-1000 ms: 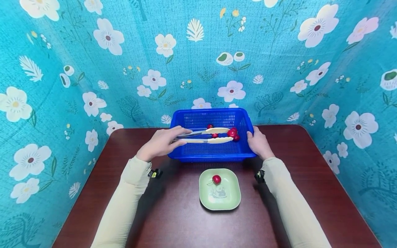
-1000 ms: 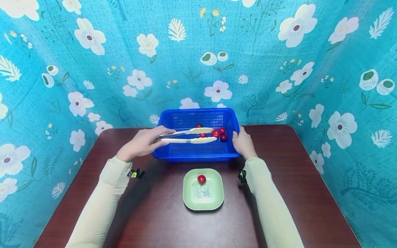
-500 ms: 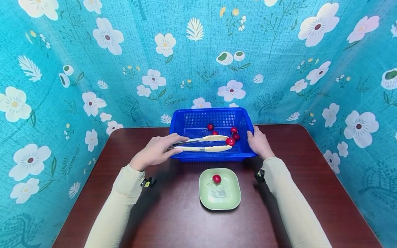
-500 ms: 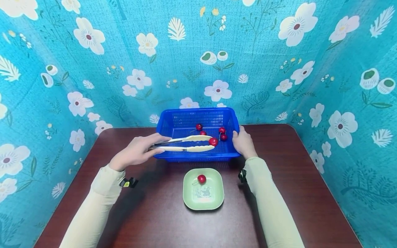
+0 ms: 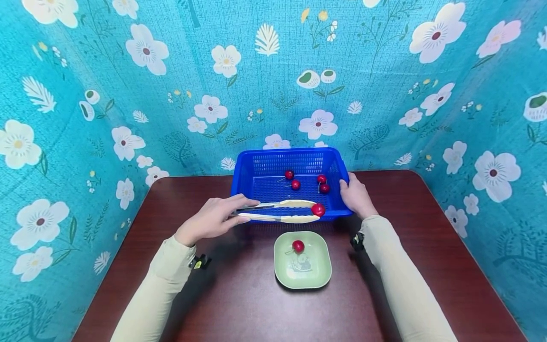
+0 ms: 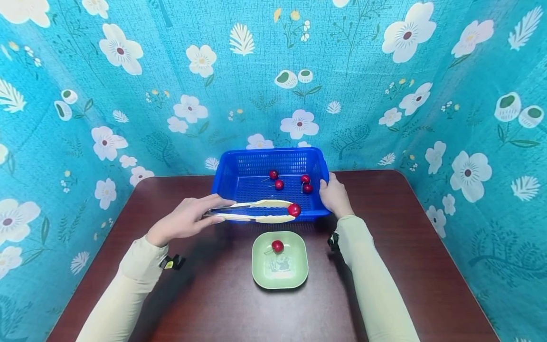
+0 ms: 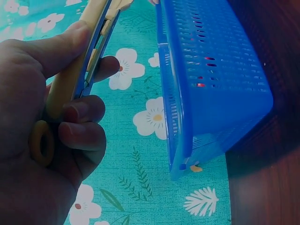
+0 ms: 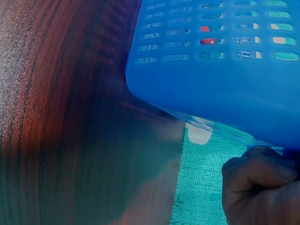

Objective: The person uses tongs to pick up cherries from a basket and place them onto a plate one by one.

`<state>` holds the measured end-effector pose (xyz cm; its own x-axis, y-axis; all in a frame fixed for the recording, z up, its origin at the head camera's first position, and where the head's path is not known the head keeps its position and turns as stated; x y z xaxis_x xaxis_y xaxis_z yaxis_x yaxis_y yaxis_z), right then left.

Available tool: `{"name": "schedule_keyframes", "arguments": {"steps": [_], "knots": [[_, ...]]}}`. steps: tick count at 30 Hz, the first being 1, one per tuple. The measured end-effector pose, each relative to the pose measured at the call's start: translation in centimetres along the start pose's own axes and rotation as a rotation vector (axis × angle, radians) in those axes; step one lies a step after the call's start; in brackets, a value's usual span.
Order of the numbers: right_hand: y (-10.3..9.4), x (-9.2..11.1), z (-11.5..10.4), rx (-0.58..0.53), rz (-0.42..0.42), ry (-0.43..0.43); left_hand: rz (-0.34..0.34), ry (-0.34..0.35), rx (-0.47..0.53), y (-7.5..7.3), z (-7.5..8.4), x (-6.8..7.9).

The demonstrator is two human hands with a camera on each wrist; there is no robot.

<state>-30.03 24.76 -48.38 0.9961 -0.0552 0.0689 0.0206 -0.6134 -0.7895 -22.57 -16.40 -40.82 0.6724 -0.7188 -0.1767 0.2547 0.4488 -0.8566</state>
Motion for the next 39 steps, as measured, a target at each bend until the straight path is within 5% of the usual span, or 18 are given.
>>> {"name": "schedule_keyframes", "arguments": {"steps": [16, 32, 39], "knots": [[-0.2, -0.1, 0.0, 0.016, 0.011, -0.001, -0.097, 0.033, 0.115, 2.0, -0.3, 0.7], [0.0, -0.3, 0.1, 0.026, 0.009, 0.001, -0.156, 0.091, 0.098, 3.6, -0.7, 1.3], [-0.1, -0.2, 0.1, 0.021, 0.001, 0.005, -0.175, 0.066, 0.081, 3.8, -0.8, 1.2]]}}
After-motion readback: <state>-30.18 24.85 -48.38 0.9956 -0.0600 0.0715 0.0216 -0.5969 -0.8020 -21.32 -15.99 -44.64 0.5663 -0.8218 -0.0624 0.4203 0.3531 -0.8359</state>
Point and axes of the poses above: each hand's wrist, its own x-axis away from the middle knuckle, its own y-axis out of the palm, z = x × y, the point moved 1 cm from there along -x, towards the middle knuckle, and after that the axes turned 10 degrees about x, right-handed, at the moved point
